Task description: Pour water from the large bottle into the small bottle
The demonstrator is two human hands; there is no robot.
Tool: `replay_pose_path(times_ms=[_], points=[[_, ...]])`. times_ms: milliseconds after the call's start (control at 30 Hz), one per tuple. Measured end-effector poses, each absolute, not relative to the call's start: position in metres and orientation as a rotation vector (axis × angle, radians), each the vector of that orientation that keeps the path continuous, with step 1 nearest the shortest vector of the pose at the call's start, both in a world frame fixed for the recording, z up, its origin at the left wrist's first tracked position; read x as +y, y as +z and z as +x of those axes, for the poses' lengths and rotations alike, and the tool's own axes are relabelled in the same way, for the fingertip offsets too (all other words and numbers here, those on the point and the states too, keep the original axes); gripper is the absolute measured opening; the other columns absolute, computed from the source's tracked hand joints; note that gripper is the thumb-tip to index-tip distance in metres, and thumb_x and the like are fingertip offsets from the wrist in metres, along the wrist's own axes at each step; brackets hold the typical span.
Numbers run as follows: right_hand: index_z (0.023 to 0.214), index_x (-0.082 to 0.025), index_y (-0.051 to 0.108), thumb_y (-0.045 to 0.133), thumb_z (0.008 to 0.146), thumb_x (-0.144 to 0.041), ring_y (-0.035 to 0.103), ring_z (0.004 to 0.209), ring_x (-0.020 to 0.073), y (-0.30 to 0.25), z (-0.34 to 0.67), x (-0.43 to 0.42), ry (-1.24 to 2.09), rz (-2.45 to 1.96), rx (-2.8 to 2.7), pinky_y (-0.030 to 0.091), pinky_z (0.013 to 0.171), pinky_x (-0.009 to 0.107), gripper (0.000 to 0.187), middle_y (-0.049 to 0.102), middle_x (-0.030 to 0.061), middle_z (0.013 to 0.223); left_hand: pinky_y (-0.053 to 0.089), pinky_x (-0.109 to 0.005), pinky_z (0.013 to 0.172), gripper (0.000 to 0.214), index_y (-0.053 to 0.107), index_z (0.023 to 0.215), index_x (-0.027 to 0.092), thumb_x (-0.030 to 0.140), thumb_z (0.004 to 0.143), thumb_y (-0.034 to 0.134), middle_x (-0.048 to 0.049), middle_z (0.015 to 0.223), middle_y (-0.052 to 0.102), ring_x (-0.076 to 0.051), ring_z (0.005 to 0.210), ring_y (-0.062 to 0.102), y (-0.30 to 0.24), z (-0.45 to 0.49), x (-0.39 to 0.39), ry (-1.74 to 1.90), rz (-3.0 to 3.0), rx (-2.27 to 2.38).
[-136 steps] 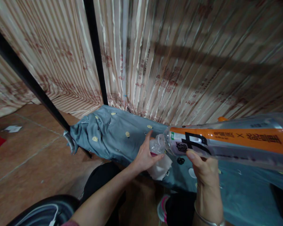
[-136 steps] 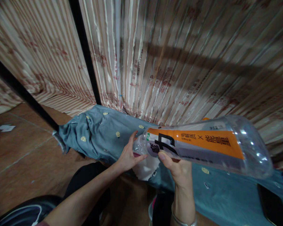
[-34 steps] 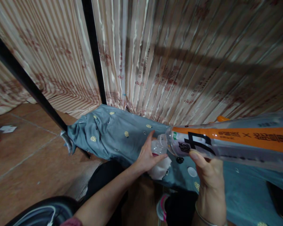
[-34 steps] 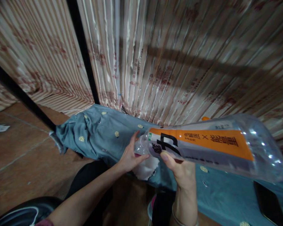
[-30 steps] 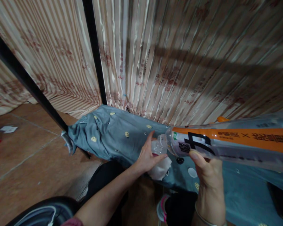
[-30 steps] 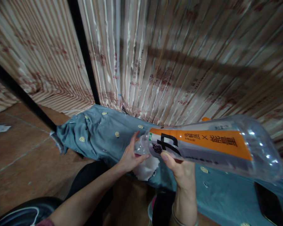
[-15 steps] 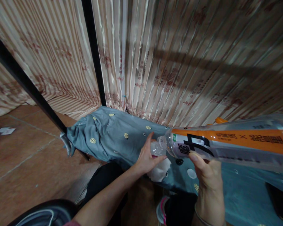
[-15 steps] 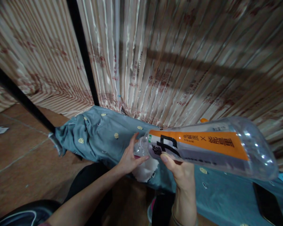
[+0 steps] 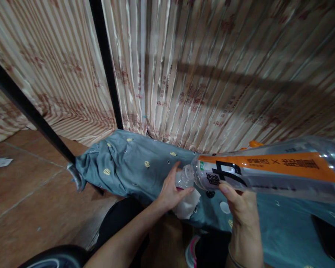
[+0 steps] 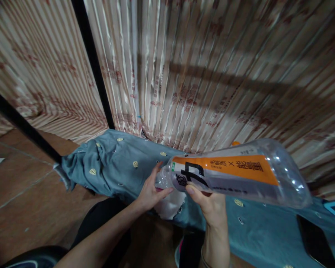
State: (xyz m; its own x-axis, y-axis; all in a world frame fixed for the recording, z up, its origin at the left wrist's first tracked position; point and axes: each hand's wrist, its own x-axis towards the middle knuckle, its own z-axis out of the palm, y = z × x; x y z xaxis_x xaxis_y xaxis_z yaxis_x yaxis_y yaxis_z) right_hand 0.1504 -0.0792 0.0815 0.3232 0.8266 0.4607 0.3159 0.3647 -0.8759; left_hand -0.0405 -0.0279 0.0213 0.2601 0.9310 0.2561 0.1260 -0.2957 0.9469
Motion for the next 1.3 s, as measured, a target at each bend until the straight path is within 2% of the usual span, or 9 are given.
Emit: replay_pose_path(times_ms=[133,367,533,700,833,900,1133,1300], points=[[0.084,-0.021,0.076,0.081,0.072,-0.05,0.072,0.08,0.0263,0.075,0.152,-0.078,0.513,-1.196,-1.198,0.053,0.091,0.044,0.032,0.075,0.0058,0.083,0.043,-0.05,0.115,0.08,0.048,0.143,0.017,0.031,0.072,0.082,-0.0141,0.135,0.063,-0.034,0.13,0.057,0.019,-0.041,-0.027,1.162,1.681,0.985],[0.119,-0.023,0.068,0.085,0.068,-0.043,0.07,0.082,0.0229,0.068,0.155,-0.073,0.555,-1.127,-1.056,0.053,0.09,0.039,0.058,0.074,0.0037,0.092,0.045,-0.049,0.114,0.075,0.05,0.14,0.019,0.031,0.072,0.081,-0.0126,0.136,0.062,-0.033,0.129,0.058,0.018,-0.041,-0.026,1.156,1.702,0.983],[0.128,-0.023,0.062,0.085,0.068,-0.043,0.07,0.083,0.023,0.067,0.156,-0.074,0.531,-1.138,-1.053,0.052,0.09,0.039,0.067,0.074,0.0043,0.095,0.045,-0.05,0.113,0.076,0.049,0.141,0.016,0.033,0.074,0.08,-0.0144,0.136,0.062,-0.033,0.129,0.059,0.017,-0.041,-0.026,1.157,1.714,0.975],[0.12,-0.022,0.067,0.086,0.067,-0.046,0.071,0.082,0.0251,0.069,0.156,-0.076,0.517,-1.146,-1.064,0.052,0.089,0.041,0.061,0.075,0.0047,0.093,0.044,-0.05,0.114,0.077,0.047,0.142,0.014,0.034,0.074,0.08,-0.0174,0.138,0.061,-0.034,0.131,0.058,0.015,-0.041,-0.025,1.157,1.722,0.973],[0.095,-0.02,0.075,0.083,0.07,-0.048,0.072,0.083,0.0271,0.072,0.155,-0.077,0.507,-1.179,-1.106,0.051,0.091,0.043,0.039,0.074,0.0068,0.086,0.044,-0.051,0.114,0.077,0.048,0.141,0.014,0.035,0.075,0.08,-0.0171,0.138,0.061,-0.034,0.131,0.057,0.013,-0.04,-0.024,1.171,1.73,0.969],[0.087,-0.019,0.076,0.08,0.073,-0.05,0.072,0.083,0.0284,0.074,0.155,-0.077,0.511,-1.176,-1.161,0.051,0.093,0.046,0.034,0.074,0.0087,0.085,0.044,-0.051,0.114,0.078,0.047,0.142,0.013,0.035,0.075,0.08,-0.0176,0.139,0.061,-0.035,0.132,0.057,0.013,-0.04,-0.024,1.171,1.735,0.968],[0.086,-0.021,0.077,0.081,0.072,-0.051,0.071,0.089,0.0301,0.078,0.154,-0.081,0.478,-1.226,-1.214,0.048,0.102,0.053,0.034,0.075,0.0093,0.09,0.044,-0.051,0.114,0.079,0.047,0.143,0.014,0.034,0.074,0.081,-0.0159,0.136,0.063,-0.034,0.131,0.058,0.014,-0.039,-0.024,1.163,1.718,0.982],[0.093,-0.022,0.076,0.082,0.07,-0.052,0.07,0.1,0.0307,0.078,0.155,-0.084,0.473,-1.268,-1.219,0.043,0.11,0.056,0.039,0.075,0.0089,0.098,0.044,-0.05,0.115,0.08,0.047,0.143,0.013,0.035,0.074,0.081,-0.0167,0.137,0.062,-0.034,0.131,0.058,0.014,-0.039,-0.024,1.162,1.718,0.971]])
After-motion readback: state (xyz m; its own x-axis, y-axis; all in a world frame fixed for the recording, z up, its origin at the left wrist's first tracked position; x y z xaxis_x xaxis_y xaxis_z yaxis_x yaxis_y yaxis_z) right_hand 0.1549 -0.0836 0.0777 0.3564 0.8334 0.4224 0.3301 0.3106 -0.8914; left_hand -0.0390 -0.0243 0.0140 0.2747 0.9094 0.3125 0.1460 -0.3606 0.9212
